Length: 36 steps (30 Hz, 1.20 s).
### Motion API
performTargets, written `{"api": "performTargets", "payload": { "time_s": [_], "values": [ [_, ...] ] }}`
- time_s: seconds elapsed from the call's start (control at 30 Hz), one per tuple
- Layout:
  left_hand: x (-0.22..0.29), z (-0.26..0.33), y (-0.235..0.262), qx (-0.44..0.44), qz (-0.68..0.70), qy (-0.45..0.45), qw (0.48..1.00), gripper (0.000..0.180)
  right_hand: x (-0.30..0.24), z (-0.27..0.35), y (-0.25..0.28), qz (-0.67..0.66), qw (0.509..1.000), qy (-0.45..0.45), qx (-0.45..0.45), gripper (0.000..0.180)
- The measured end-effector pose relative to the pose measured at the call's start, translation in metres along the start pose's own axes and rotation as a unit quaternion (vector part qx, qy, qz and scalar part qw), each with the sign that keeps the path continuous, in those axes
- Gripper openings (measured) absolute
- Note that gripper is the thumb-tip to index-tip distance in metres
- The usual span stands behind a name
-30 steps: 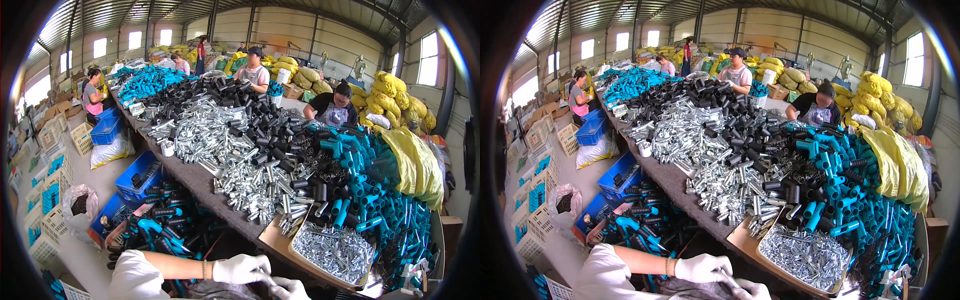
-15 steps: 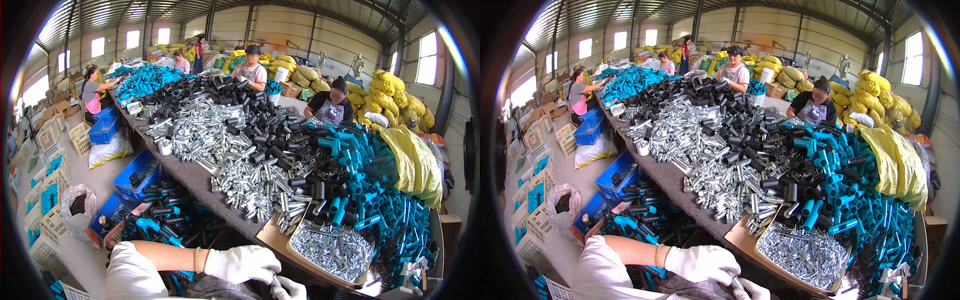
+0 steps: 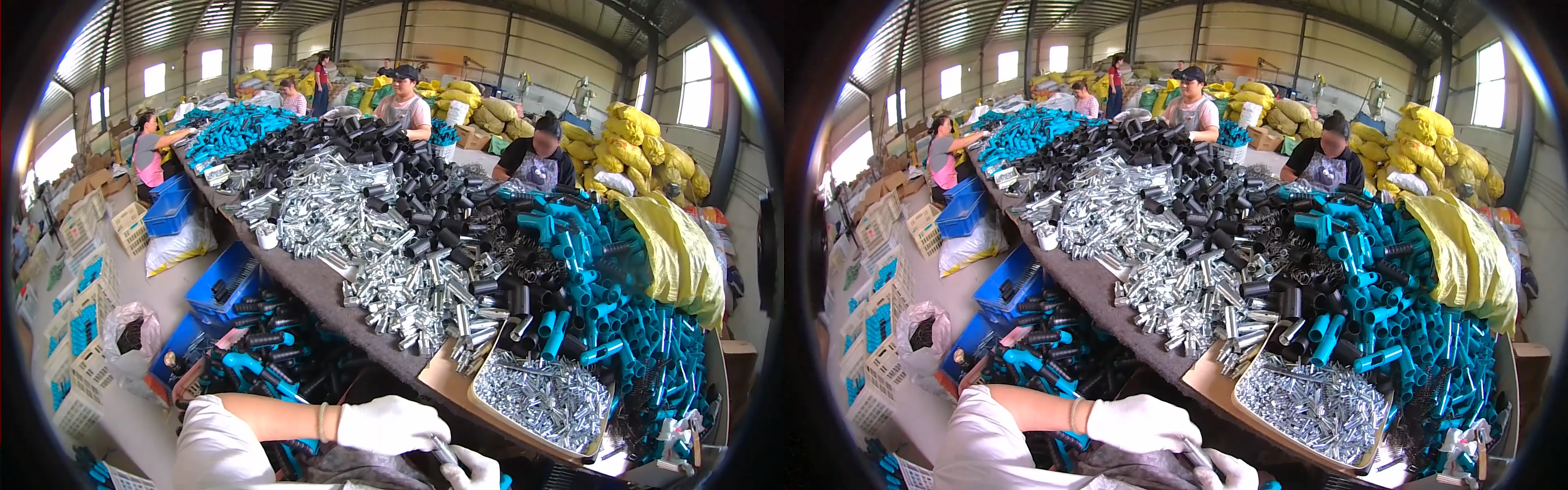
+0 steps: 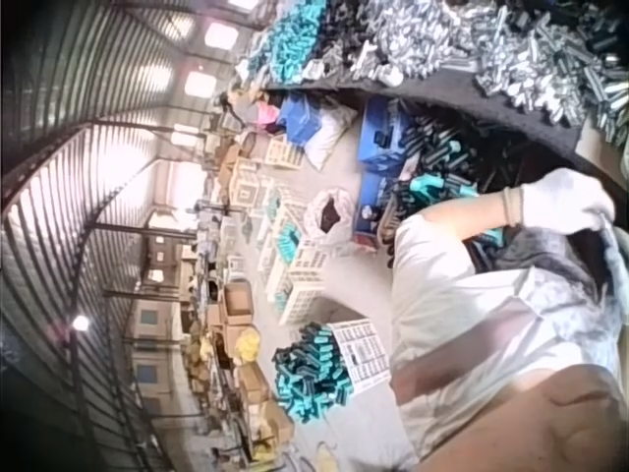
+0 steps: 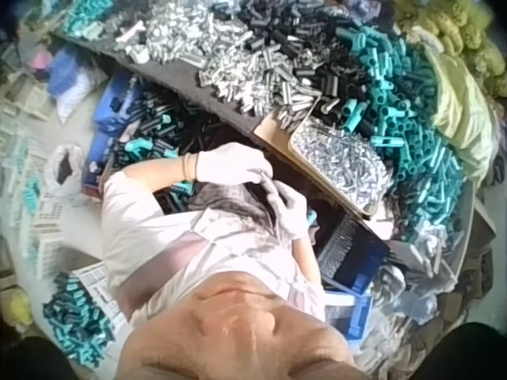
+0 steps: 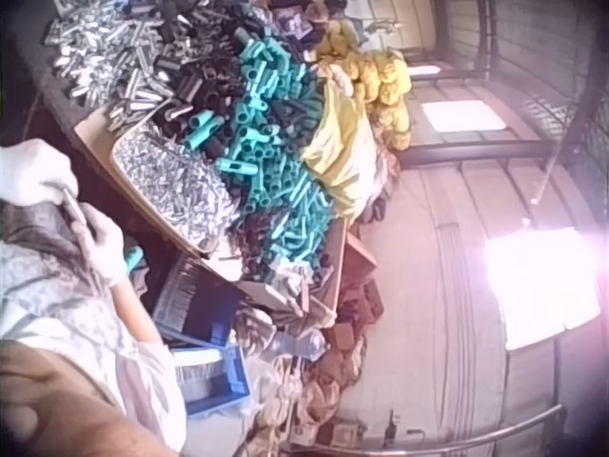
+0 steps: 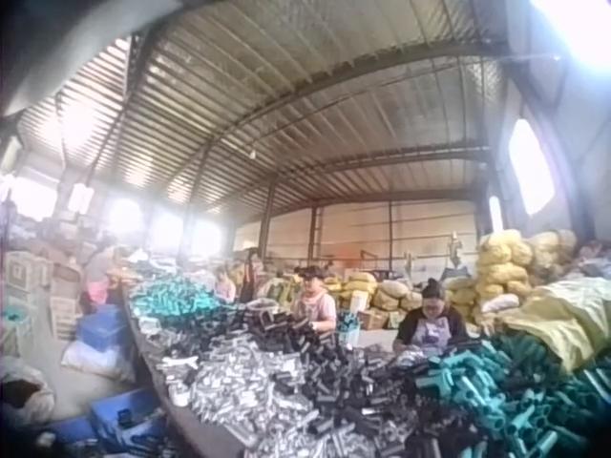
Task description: Assembling plastic tool handles with metal springs and internal components at a factory workbench.
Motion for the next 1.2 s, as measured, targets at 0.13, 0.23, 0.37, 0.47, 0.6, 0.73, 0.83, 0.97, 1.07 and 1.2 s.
{"api": "performTargets", "payload": {
  "time_s": [0.13,0.23,0.37,0.47,0.6,0.73,0.83,0.97,1.07,1.2],
  "values": [
    [0.005,-0.002,0.004,0.123,-0.158,-0.165,0.966,0.031,0.003,0.004,0.002,0.008,1.0,0.002,0.027,0.038],
    [-0.006,-0.008,0.004,-0.09,0.053,0.117,0.988,0.035,-0.006,0.001,0.003,0.057,0.998,0.032,0.026,0.036],
    [0.011,-0.003,0.0,0.059,-0.065,-0.117,0.989,0.032,0.004,0.002,0.006,-0.003,0.998,0.044,0.036,0.038],
    [0.009,-0.009,0.001,0.099,-0.071,-0.09,0.988,0.04,-0.005,0.001,0.008,0.06,0.994,0.077,0.048,0.036],
    [0.007,-0.007,-0.003,0.021,0.019,-0.004,1.0,0.035,-0.007,0.001,0.009,0.06,0.994,0.085,0.031,0.036],
    [0.016,-0.012,0.008,0.136,-0.13,-0.196,0.962,0.035,-0.001,0.003,0.009,0.065,0.991,0.114,-0.04,0.039],
    [0.015,-0.01,0.003,-0.026,-0.056,-0.048,0.997,0.038,-0.002,0.007,0.009,0.059,0.994,0.093,0.018,0.038],
    [0.022,-0.016,0.001,0.046,0.015,-0.043,0.998,0.025,0.013,0.001,0.021,-0.168,0.969,-0.061,-0.171,0.043],
    [0.031,-0.03,0.024,0.097,-0.012,-0.021,0.995,0.021,0.023,-0.008,0.014,-0.219,0.96,-0.031,-0.171,0.05],
    [0.013,-0.051,0.038,0.213,0.018,0.035,0.976,0.019,0.011,-0.013,0.009,-0.009,1.0,0.009,-0.011,0.061]
  ]
}}
Point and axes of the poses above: each hand's wrist, its own z-axis away from the middle knuckle, its own y-axis out of the back of the hand, x = y × z, the point moved 2 cm from there along -z, towards the middle knuckle, and after that the axes turned 7 degrees about -z, right-handed, at the moved point
